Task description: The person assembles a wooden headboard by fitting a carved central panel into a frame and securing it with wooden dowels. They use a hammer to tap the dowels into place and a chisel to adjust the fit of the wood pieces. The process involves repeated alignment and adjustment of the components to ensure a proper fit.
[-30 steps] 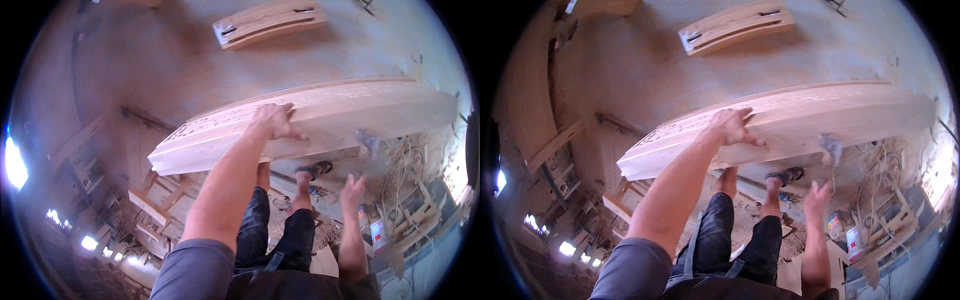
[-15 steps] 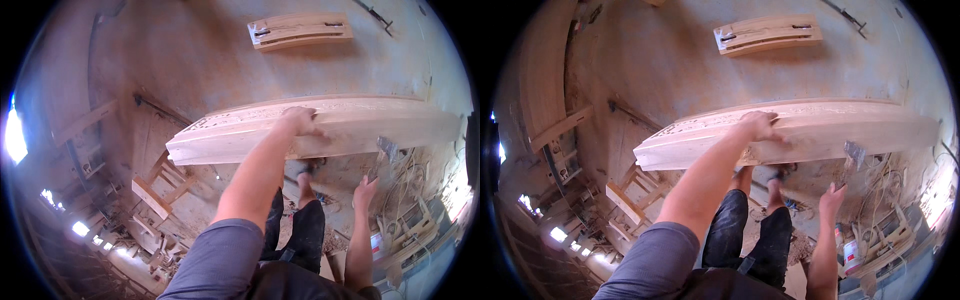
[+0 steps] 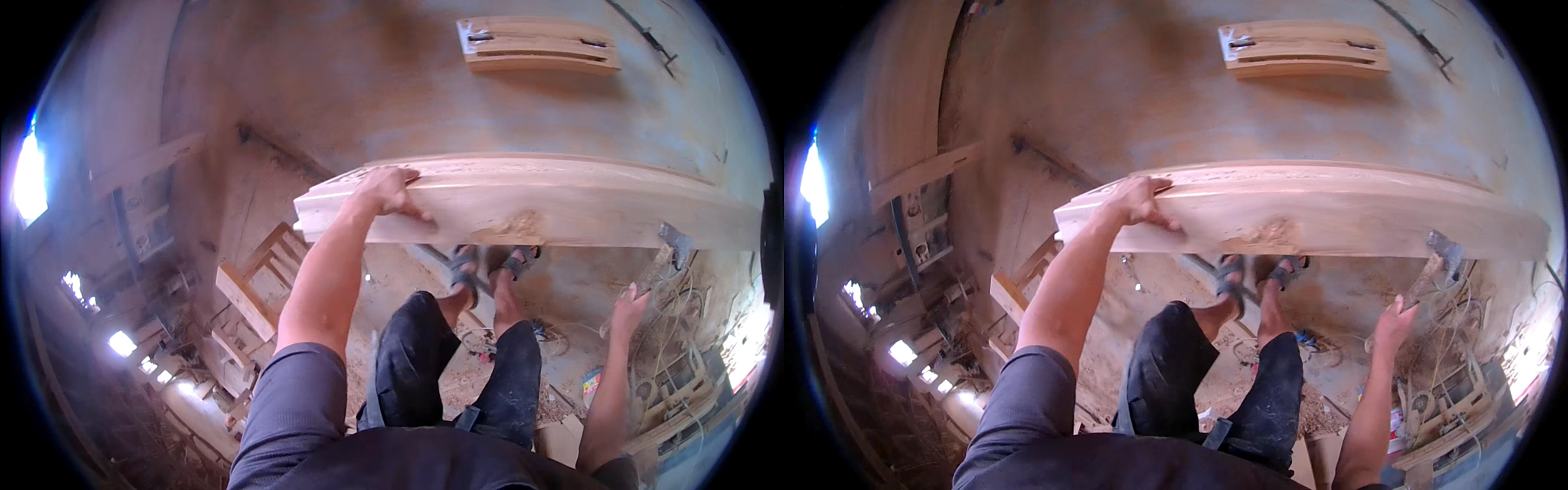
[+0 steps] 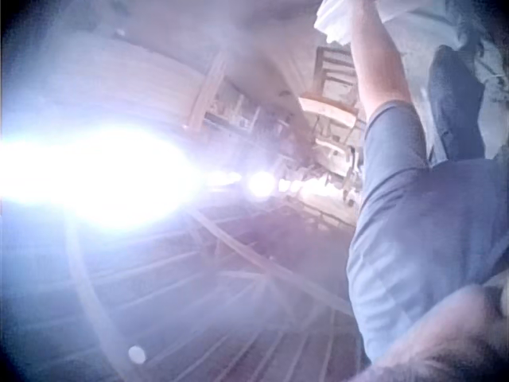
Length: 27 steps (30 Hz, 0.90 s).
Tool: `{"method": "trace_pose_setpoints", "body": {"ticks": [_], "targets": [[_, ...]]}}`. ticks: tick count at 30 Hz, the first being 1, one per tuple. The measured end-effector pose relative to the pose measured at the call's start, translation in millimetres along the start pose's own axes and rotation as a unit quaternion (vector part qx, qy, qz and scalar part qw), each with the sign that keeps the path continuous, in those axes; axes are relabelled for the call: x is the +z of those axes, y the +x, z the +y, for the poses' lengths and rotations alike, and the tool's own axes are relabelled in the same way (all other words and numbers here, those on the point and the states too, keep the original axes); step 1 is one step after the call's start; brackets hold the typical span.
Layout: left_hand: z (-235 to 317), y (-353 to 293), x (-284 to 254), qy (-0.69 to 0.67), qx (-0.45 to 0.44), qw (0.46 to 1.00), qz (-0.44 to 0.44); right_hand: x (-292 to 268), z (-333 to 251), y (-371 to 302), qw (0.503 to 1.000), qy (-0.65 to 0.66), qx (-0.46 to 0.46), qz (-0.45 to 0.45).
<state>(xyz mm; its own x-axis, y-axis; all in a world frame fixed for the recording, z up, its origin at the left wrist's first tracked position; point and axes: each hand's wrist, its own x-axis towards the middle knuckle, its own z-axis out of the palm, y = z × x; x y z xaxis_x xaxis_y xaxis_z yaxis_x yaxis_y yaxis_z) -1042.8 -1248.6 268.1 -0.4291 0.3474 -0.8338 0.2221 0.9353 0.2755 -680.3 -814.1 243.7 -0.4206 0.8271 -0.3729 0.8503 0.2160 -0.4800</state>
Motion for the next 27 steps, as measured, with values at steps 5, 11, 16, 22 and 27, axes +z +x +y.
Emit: {"method": "trace_pose_setpoints", "body": {"ticks": [5,11,16,22,27], "targets": [[2.9,-8.3,-3.6,-0.015,0.019,1.0,0.008,27.7,-41.1,-41.3,0.987,0.119,0.107,-0.018],[-3.3,-11.2,-10.8,-0.008,0.042,0.999,-0.009,94.8,-77.6,-127.9,0.988,0.147,0.055,-0.004],[-65.7,-4.8,-8.5,-0.032,0.096,0.995,-0.013,142.7,-132.1,-181.1,0.99,0.124,0.073,0.009],[-241.4,-42.6,-20.7,-0.085,0.086,0.991,-0.065,145.7,-145.0,-171.1,0.986,0.122,0.107,0.047],[-327.2,-70.0,23.8,-0.251,0.188,0.944,0.105,162.1,-151.5,-174.1,0.98,0.165,0.101,0.049]]}}
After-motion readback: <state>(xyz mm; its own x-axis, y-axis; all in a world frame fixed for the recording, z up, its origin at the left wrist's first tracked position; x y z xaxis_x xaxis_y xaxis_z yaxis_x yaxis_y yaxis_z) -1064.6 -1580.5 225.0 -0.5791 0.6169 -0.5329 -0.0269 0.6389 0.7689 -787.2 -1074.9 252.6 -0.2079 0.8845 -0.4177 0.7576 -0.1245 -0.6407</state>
